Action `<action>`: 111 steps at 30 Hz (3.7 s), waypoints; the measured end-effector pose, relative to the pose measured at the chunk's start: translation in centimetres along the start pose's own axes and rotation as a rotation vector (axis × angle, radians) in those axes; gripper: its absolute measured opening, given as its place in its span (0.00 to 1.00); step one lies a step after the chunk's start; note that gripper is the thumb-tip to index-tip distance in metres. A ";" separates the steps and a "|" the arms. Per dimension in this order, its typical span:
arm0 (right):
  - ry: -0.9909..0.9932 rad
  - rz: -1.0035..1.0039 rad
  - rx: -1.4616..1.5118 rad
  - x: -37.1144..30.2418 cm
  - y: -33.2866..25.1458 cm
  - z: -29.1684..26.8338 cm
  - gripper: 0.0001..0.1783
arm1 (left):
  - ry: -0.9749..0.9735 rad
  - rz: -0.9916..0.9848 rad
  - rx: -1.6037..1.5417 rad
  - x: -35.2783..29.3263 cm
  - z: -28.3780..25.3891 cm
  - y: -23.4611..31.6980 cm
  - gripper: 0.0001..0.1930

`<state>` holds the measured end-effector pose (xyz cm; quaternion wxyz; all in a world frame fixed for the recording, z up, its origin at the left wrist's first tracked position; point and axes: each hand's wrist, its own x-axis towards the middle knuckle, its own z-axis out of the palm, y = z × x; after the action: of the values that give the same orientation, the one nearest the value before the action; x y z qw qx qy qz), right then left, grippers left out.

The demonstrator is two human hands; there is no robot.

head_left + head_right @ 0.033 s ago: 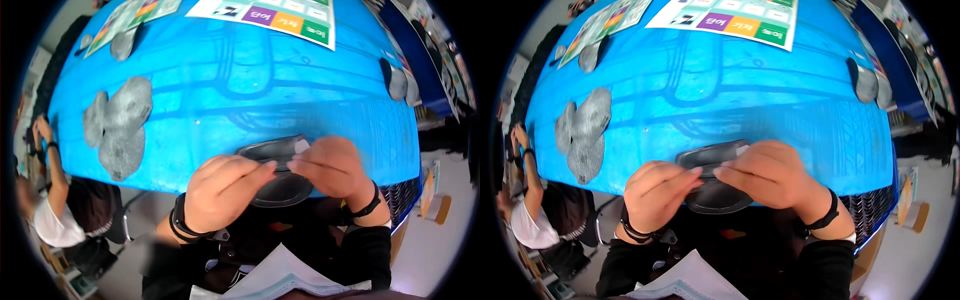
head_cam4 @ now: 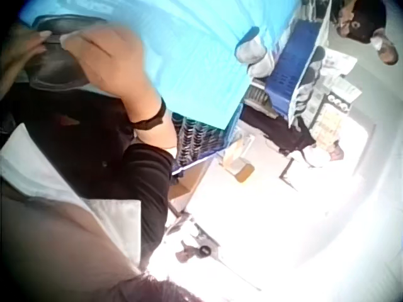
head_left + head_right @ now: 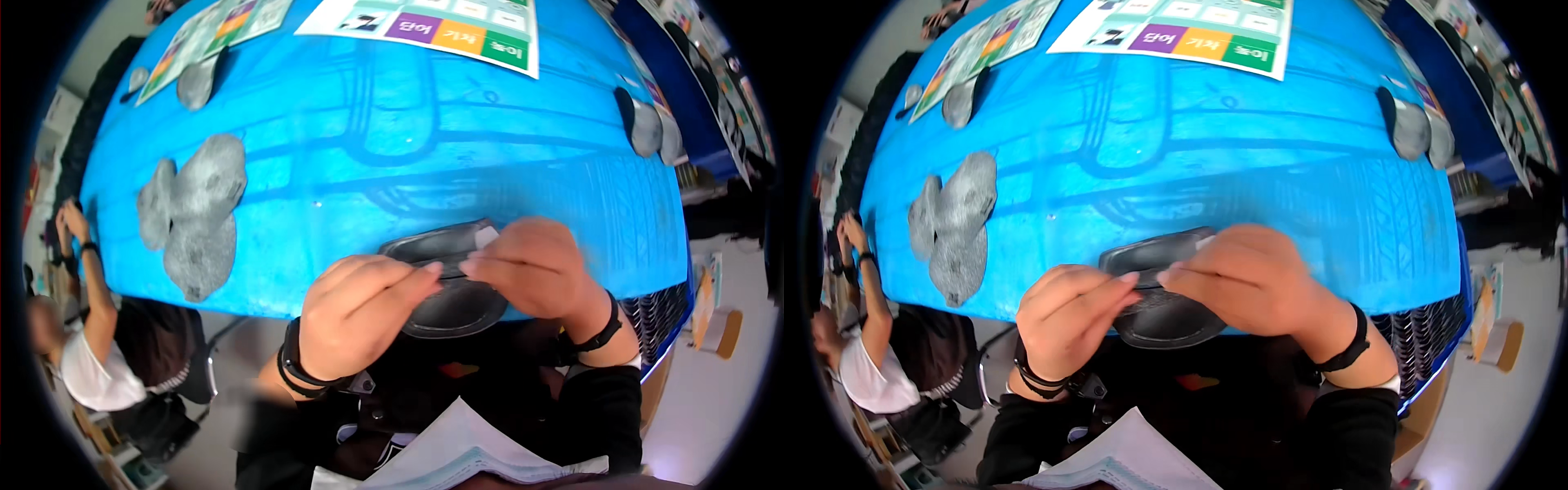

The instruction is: Manually assembling and inspecting small shoe components at a production table.

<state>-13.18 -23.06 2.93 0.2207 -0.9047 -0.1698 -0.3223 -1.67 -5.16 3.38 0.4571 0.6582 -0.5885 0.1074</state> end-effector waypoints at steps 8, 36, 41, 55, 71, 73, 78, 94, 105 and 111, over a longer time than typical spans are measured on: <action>-0.048 0.492 0.686 0.2 -0.6 -1.7 0.33 | -0.005 -0.174 0.016 -0.3 0.0 0.5 0.08; -0.188 0.856 0.420 -2.8 1.2 -3.6 0.05 | -0.052 -0.204 0.028 -0.3 -0.5 1.1 0.10; -0.197 0.850 0.401 -2.9 1.5 -3.6 0.03 | -0.084 -0.190 -0.012 -0.1 -0.5 0.8 0.11; -0.230 0.829 0.250 -2.6 1.5 -3.2 0.04 | -0.297 -0.053 -0.043 1.3 -0.8 0.7 0.12; -0.131 0.847 0.024 -3.0 2.0 -2.6 0.05 | -0.290 -0.114 -0.014 1.6 -0.3 0.7 0.12; -0.112 0.853 0.006 -3.1 2.3 -2.5 0.06 | -0.316 -0.141 0.011 1.5 -0.4 1.0 0.11; 0.231 0.732 0.053 -2.7 2.2 -2.9 0.16 | -0.197 -0.107 0.064 1.0 -1.1 1.4 0.08; 0.915 0.193 -0.111 -2.8 -1.5 -4.0 0.10 | 0.131 0.156 0.964 0.8 -3.2 4.2 0.23; 0.523 0.511 1.212 -4.3 -14.2 -5.4 0.16 | 0.049 -0.484 -1.178 -2.0 -3.4 7.3 0.08; 0.315 0.820 1.775 -7.1 -11.2 -3.5 0.26 | -0.024 -0.191 -0.526 -3.1 -0.9 8.5 0.09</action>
<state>-25.24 -16.60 3.96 0.9332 -0.3469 0.0080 -0.0934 -9.59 -1.46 5.82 0.6132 0.5704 -0.5371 -0.1006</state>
